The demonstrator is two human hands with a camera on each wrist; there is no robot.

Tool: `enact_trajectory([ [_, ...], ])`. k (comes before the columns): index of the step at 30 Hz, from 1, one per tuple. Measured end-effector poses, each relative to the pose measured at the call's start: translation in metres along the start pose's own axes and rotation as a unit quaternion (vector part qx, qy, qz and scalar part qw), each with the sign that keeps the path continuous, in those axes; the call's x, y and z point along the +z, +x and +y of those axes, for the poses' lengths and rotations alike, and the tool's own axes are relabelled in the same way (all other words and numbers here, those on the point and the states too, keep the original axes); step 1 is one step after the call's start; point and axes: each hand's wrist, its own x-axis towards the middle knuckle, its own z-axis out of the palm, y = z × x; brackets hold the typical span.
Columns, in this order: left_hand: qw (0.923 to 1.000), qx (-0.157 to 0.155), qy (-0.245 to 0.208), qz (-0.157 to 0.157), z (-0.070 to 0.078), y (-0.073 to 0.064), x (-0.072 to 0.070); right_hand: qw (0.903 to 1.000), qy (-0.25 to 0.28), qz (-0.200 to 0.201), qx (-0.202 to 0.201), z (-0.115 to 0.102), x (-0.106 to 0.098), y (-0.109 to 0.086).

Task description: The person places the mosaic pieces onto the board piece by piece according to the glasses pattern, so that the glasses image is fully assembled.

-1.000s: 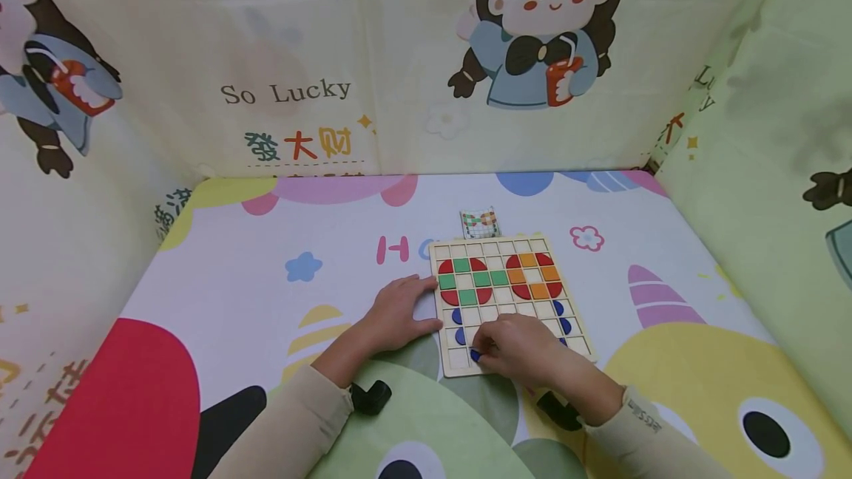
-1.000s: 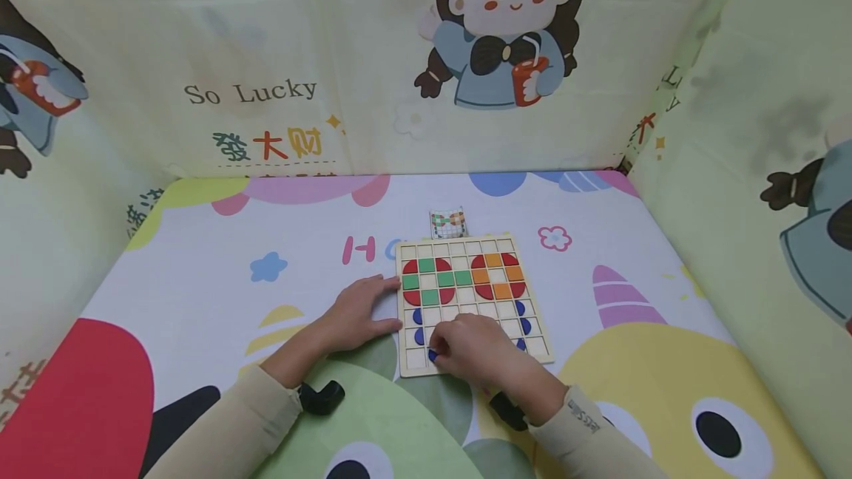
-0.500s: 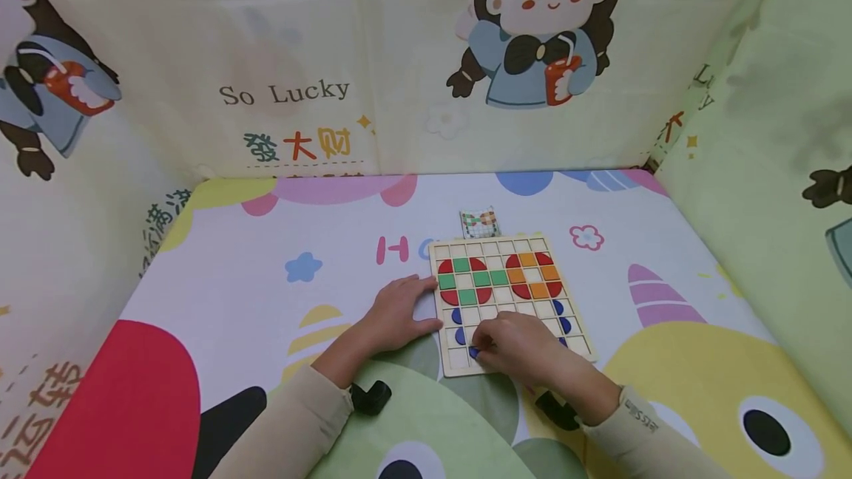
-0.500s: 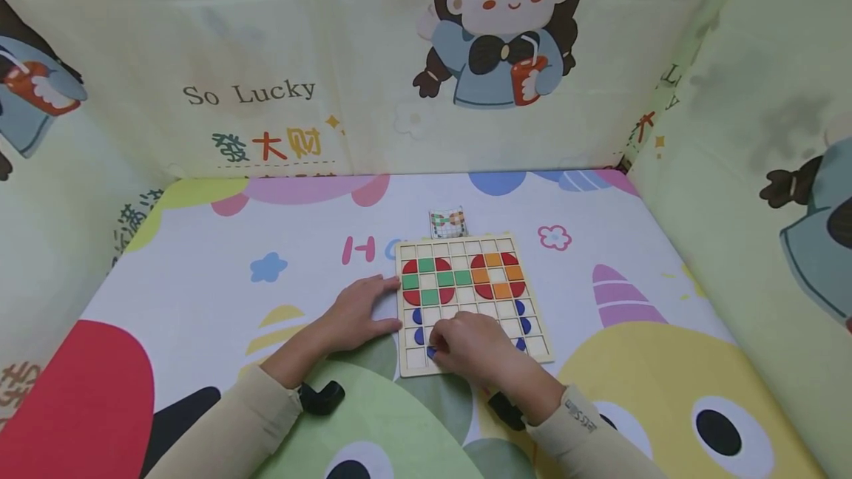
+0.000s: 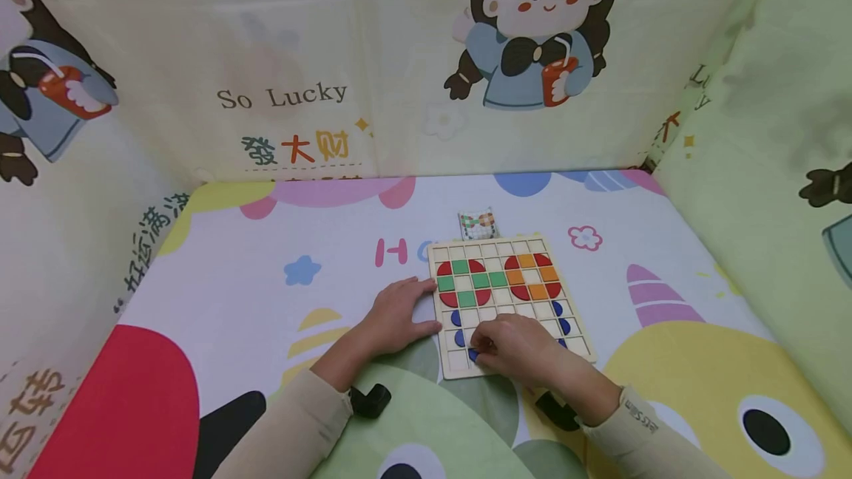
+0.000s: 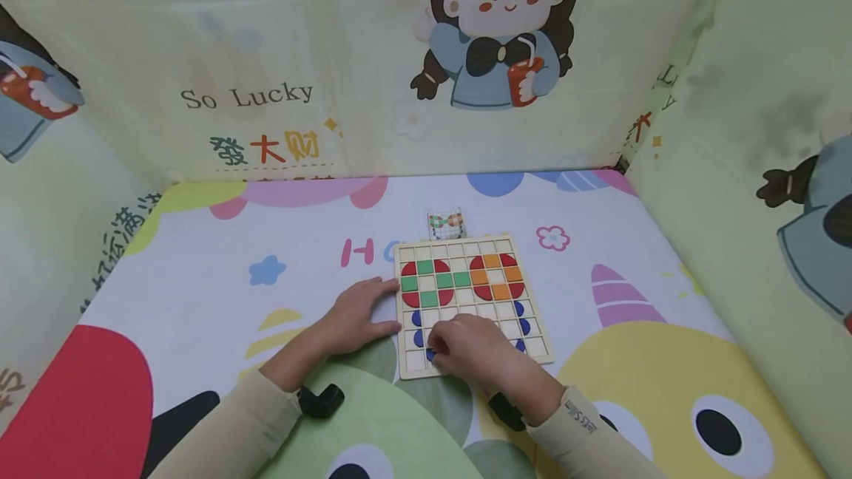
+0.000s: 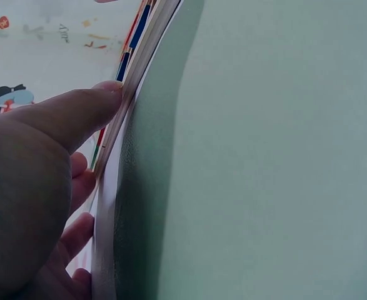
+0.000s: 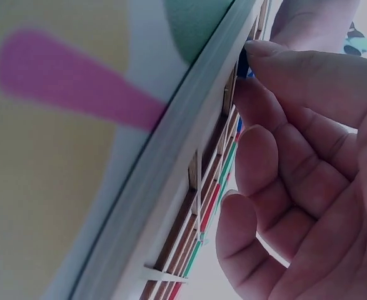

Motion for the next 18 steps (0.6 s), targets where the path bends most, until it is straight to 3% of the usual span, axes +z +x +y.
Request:
enact_trajectory([
  [3,1.0,0.001,0.001,0.003,-0.001,-0.001,0.0,1.0,0.003,0.0,-0.002,-0.001,0.0,-0.001],
  [7,1.0,0.004,0.004,0.003,-0.001,-0.001,0.0,0.9996,0.008,0.01,0.025,0.0,-0.006,-0.002],
  [11,1.0,-0.001,-0.002,-0.004,0.0,0.0,-0.002,0.9975,0.015,0.046,0.052,0.007,-0.021,-0.005],
  [14,0.9995,-0.027,-0.014,-0.007,0.0,0.002,-0.006,0.9951,0.009,0.088,0.045,0.018,-0.038,-0.008],
  [18,0.998,-0.06,-0.005,0.019,0.002,0.008,-0.021,0.9901,-0.011,0.129,0.054,0.038,-0.062,-0.013],
])
